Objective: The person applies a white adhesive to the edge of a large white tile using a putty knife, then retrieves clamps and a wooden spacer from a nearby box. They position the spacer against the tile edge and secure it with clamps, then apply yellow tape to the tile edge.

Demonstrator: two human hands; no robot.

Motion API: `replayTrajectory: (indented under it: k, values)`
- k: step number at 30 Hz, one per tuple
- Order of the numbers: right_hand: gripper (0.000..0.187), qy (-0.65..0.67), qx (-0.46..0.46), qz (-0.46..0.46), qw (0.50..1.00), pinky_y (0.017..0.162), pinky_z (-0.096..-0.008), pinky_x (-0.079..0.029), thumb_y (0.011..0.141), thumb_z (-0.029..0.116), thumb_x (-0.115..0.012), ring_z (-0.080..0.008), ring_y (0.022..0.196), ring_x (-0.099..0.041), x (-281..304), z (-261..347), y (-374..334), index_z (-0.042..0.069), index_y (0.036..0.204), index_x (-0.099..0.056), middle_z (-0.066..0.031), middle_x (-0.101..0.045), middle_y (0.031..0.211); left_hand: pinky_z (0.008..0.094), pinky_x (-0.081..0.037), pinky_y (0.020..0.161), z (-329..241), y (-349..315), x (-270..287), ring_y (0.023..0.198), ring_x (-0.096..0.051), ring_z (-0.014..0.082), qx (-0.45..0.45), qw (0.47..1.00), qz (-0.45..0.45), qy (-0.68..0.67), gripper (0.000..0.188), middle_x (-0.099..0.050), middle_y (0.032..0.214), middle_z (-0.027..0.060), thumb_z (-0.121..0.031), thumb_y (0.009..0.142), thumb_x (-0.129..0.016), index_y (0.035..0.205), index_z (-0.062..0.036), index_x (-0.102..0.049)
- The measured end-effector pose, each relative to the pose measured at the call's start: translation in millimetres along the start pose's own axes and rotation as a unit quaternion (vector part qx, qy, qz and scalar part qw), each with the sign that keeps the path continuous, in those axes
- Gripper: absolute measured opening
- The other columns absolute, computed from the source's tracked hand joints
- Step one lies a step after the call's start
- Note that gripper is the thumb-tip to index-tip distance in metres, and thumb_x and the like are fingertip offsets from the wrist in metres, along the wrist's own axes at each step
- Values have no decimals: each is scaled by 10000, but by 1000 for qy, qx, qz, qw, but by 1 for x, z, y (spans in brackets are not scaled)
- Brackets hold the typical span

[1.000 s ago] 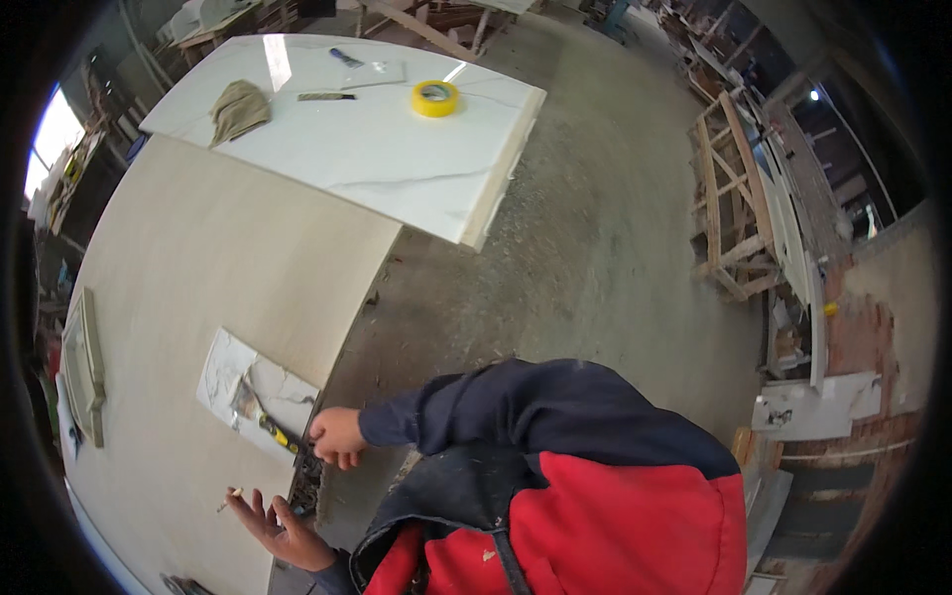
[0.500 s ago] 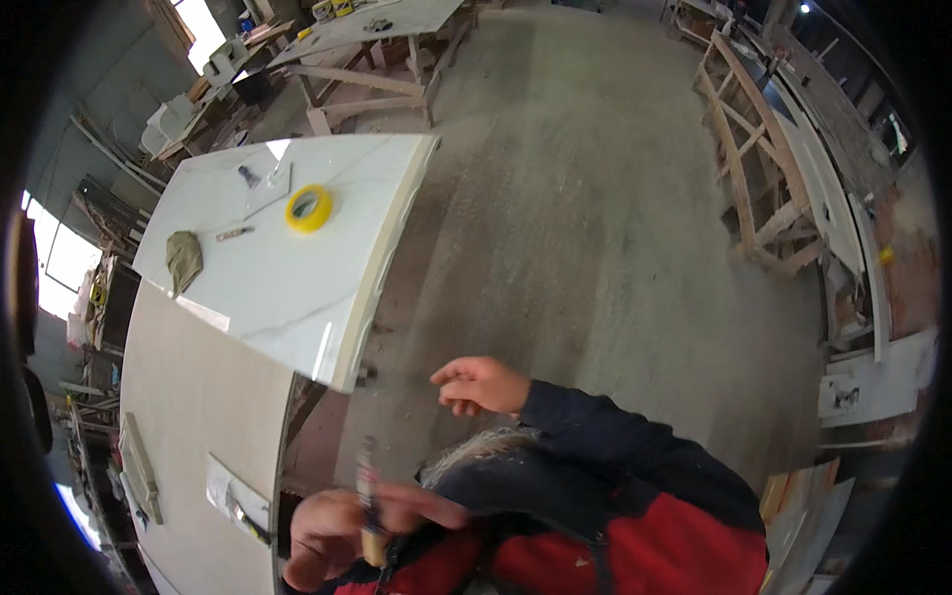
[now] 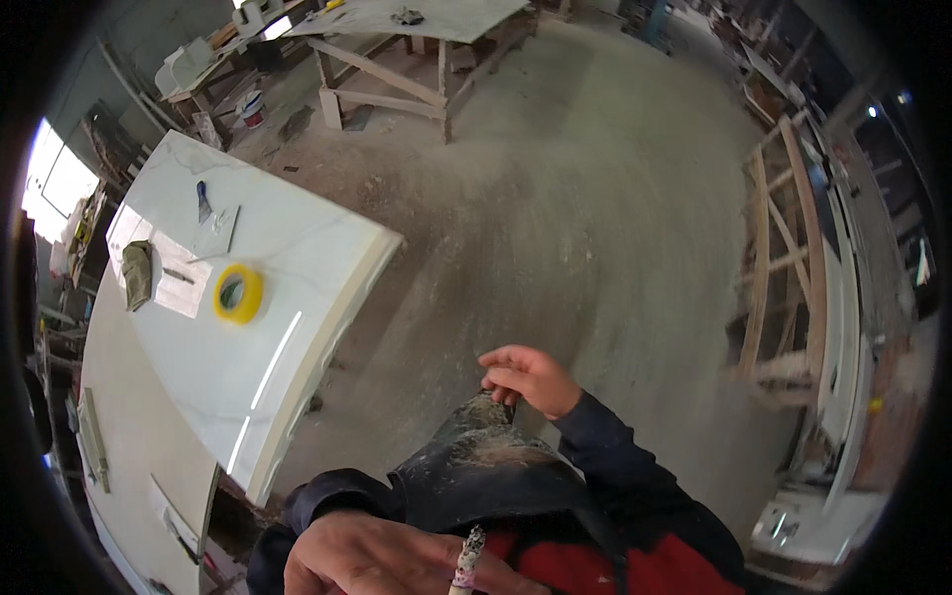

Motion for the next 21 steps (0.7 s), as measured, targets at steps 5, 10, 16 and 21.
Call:
replayTrajectory:
  k: [5,10,16,21]
  values:
    - [293,8,-25,-59,998,680,-262,-523,982,148,-581,-129,786,-665,112,80,68,3,1236,-604,-84,-700,974,662,-287,1080,32,67,105,1344,-349,613,-63,993,51,86,938,-373,1420,450,-618,953,-523,1441,165,-353]
    - [243,45,-31,-48,997,631,-276,-520,960,106,-568,-149,713,-665,187,147,170,4,1175,-620,-92,-702,905,651,-297,1080,7,150,183,1324,-383,604,42,983,-1,176,908,-390,1421,432,-581,951,-560,1455,144,-351]
    - [237,-117,-52,127,984,624,-257,-508,955,114,-584,-122,706,-649,196,223,342,8,1164,-622,-69,-698,894,512,-408,1058,15,119,269,1307,-501,418,-4,855,-344,389,888,-443,1441,340,-561,925,-618,1529,14,-311]
    - [299,-243,-13,304,921,624,-237,-484,931,121,-603,-85,728,-611,115,292,447,-15,1196,-619,-41,-677,906,475,-490,974,-24,73,315,1215,-580,389,-111,550,-677,476,667,-501,1429,259,-369,1001,-507,1503,32,-326]
Point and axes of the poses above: each hand's wrist, its own y-axis towards the middle knuckle, its own x-axis out of the back of the hand, z = x × y, the point moved 2 cm from there along y, towards the middle knuckle
